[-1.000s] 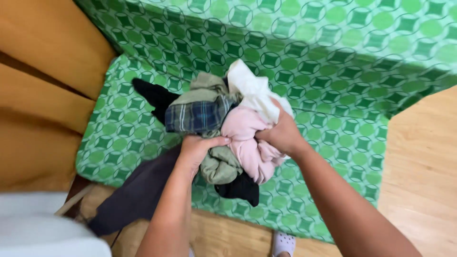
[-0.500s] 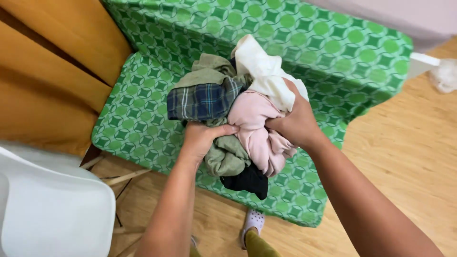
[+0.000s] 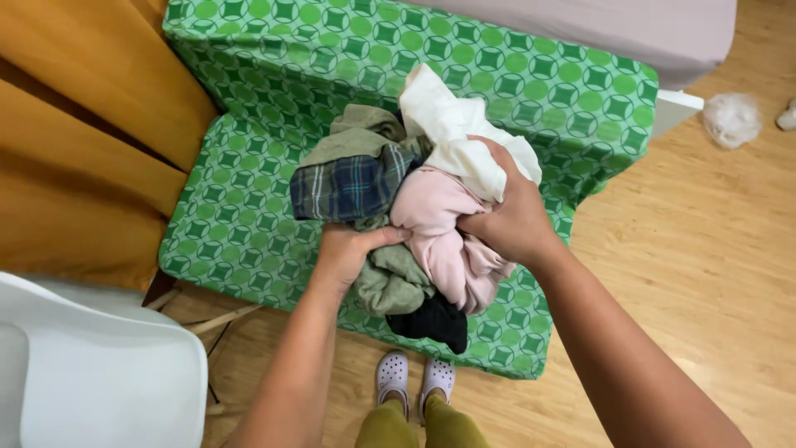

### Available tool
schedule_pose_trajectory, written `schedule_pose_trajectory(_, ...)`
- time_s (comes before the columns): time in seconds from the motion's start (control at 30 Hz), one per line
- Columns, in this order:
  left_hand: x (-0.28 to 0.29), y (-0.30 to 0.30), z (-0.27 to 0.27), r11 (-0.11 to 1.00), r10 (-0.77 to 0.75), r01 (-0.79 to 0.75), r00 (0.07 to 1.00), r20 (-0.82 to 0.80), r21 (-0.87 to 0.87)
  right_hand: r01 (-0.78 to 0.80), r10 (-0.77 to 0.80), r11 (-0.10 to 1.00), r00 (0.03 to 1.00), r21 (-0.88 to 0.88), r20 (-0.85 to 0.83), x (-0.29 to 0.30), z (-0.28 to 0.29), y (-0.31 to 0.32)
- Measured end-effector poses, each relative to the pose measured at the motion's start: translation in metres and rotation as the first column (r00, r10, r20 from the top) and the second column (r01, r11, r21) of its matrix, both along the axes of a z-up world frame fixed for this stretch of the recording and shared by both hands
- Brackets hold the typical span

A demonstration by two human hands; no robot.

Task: The person folds various garments on a bed, including a navy polka-dot top, a green t-shirt, and a black graphic t-shirt. They smooth each item before folding and place the finished pieces into a neat stack.

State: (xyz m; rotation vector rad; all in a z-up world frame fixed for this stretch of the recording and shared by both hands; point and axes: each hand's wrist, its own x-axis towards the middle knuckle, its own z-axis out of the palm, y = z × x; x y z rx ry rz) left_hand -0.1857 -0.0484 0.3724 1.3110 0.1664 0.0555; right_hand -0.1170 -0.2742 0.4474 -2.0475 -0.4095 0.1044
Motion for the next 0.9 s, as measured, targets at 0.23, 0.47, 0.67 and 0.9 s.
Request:
schedule_pose_trajectory(0.23, 0.018, 0.011, 0.014, 0.997, -0.047, 0.047, 0.999, -0.004, 0.064, 0.046, -0.045, 0.999, 0.998, -0.007, 0.032, 0.007, -0.010, -0.001)
schedule_pose_trajectory(0.47, 0.035, -0.007, 0.024, 0.997, -0.018, 0.019, 1.000, -0.011, 0.073, 0.059, -0.055, 0.996, 0.997, -0.067, 0.060, 0.031, -0.005, -0.023)
schedule_pose_trajectory(0.67, 0.037, -0.077, 0.052, 0.996, 0.023, -0.029, 0.998, 0.066, 0.080, 0.018, -0.015, 0.998, 0.998, -0.058, 0.061, 0.047, -0.001, -0.087)
schedule_pose_trajectory(0.9, 0.049, -0.207, 0.067, 0.993, 0.104, -0.110, 0.990, 0.095, 0.052, -0.049, 0.055, 0.994, 0.996, -0.095, 0.063, 0.071, 0.027, -0.209)
